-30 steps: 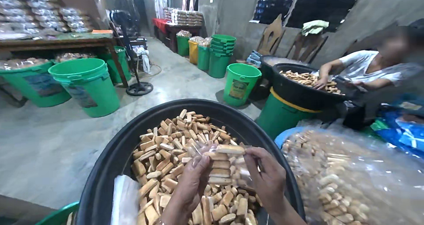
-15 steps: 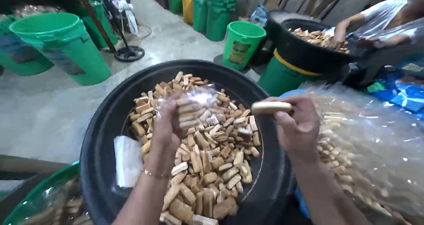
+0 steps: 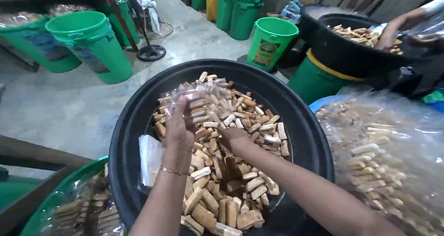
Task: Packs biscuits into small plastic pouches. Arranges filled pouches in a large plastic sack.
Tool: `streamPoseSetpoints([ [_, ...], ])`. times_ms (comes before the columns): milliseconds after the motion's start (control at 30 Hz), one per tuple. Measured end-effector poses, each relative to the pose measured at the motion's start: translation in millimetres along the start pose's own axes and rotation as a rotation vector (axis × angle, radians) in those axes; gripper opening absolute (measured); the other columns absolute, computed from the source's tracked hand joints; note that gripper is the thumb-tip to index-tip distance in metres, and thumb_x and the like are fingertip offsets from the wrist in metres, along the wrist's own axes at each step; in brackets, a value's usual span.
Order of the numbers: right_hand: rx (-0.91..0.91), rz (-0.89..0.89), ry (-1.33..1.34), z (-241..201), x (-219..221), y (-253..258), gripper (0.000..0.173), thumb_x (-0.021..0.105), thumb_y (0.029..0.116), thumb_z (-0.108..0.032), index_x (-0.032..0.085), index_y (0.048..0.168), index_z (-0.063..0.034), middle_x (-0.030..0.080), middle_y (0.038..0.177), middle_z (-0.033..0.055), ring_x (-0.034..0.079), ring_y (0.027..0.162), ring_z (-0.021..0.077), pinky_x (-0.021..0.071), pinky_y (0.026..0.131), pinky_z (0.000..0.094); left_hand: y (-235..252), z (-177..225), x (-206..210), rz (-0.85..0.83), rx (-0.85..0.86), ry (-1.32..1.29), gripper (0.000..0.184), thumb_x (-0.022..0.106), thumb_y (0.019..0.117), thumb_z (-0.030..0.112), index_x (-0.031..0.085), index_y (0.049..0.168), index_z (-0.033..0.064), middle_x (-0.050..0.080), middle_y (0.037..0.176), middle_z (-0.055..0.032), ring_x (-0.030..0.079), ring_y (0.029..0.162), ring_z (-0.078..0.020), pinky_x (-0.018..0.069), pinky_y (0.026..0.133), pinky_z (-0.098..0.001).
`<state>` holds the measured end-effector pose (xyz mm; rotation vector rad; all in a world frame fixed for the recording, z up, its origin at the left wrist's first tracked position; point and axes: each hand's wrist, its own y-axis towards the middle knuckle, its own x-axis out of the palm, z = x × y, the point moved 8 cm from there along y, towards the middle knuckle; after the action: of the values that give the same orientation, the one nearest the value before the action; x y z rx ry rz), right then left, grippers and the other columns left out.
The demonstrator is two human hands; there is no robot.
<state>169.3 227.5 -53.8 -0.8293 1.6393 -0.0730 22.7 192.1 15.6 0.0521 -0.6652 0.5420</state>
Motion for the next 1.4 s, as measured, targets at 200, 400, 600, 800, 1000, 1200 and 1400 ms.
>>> streamPoseSetpoints([
  [200,0.046,-0.015,-0.086,6.1,13.1,10.6,0.049,0.055,0.1041,-0.019,0.045,0.150,-0.0052,0.056,0.138,0.0283,0.058,0.124,0.0478,0.0471,0.098,0.0636,0.4,-0.9,-1.9,0.055,-0.043,-0.038,0.022,0.046,0.1085,0.019,0.061,0.122,0.0099,0.070,0.096,-0.0063,0.071,0.081,-0.0159,0.0614,0.071,-0.0314],
  [400,-0.182,0.152,-0.171,-18.8,7.5,20.2,0.039,0.047,0.1021,0.003,0.053,0.140,0.0063,0.051,0.142,0.0308,0.050,0.133,0.0478,0.0420,0.108,0.0581,2.3,0.3,0.2,0.027,-0.034,-0.050,0.024,0.046,0.1087,0.020,0.062,0.123,0.0096,0.072,0.097,-0.0075,0.072,0.080,-0.0161,0.0615,0.069,-0.0308],
  [600,-0.151,0.287,0.157,1.2,-32.9,-13.3,0.040,0.055,0.1018,-0.008,0.056,0.141,0.0028,0.058,0.137,0.0261,0.057,0.128,0.0393,0.0450,0.109,0.0511,3.5,-4.8,1.2,0.083,-0.084,-0.029,0.024,0.045,0.1082,0.015,0.059,0.126,0.0057,0.069,0.098,-0.0083,0.070,0.084,-0.0162,0.0598,0.072,-0.0313],
  [800,-0.353,1.167,0.844,73.1,-115.1,-135.5,0.019,0.063,0.0970,-0.016,0.064,0.108,-0.0001,0.067,0.094,-0.0030,0.064,0.083,-0.0035,0.0549,0.075,0.0144,-16.9,-15.7,34.7,-0.079,-0.148,-0.036,0.029,0.038,0.1109,0.019,0.055,0.131,0.0063,0.071,0.102,-0.0071,0.072,0.085,-0.0164,0.0623,0.073,-0.0320],
  [1000,-0.511,1.564,0.321,61.2,-108.7,-165.6,0.033,0.064,0.0998,-0.040,0.070,0.098,-0.0075,0.062,0.111,0.0122,0.058,0.107,0.0100,0.0470,0.094,0.0187,-60.9,-44.8,66.1,-0.346,-0.210,-0.085,0.032,0.033,0.1100,0.016,0.053,0.133,0.0083,0.074,0.106,-0.0054,0.074,0.088,-0.0160,0.0635,0.075,-0.0318],
  [1200,-0.655,1.342,0.251,46.2,-97.5,-174.4,0.030,0.057,0.1045,-0.027,0.071,0.116,-0.0031,0.068,0.112,0.0127,0.065,0.106,0.0082,0.0514,0.096,0.0174,-76.7,-60.7,70.4,-0.387,-0.270,-0.078,0.031,0.036,0.1094,0.016,0.056,0.130,0.0071,0.074,0.098,-0.0081,0.075,0.084,-0.0179,0.0638,0.074,-0.0334],
  [1400,-0.550,1.471,0.436,65.5,-92.2,-191.7,0.022,0.062,0.1014,-0.016,0.059,0.116,0.0008,0.070,0.097,0.0034,0.066,0.083,-0.0039,0.0562,0.077,0.0129,-90.2,-64.7,80.4,-0.592,-0.293,0.031,0.032,0.048,0.1044,0.016,0.054,0.134,0.0067,0.073,0.108,-0.0027,0.073,0.095,-0.0133,0.0616,0.084,-0.0310],
])
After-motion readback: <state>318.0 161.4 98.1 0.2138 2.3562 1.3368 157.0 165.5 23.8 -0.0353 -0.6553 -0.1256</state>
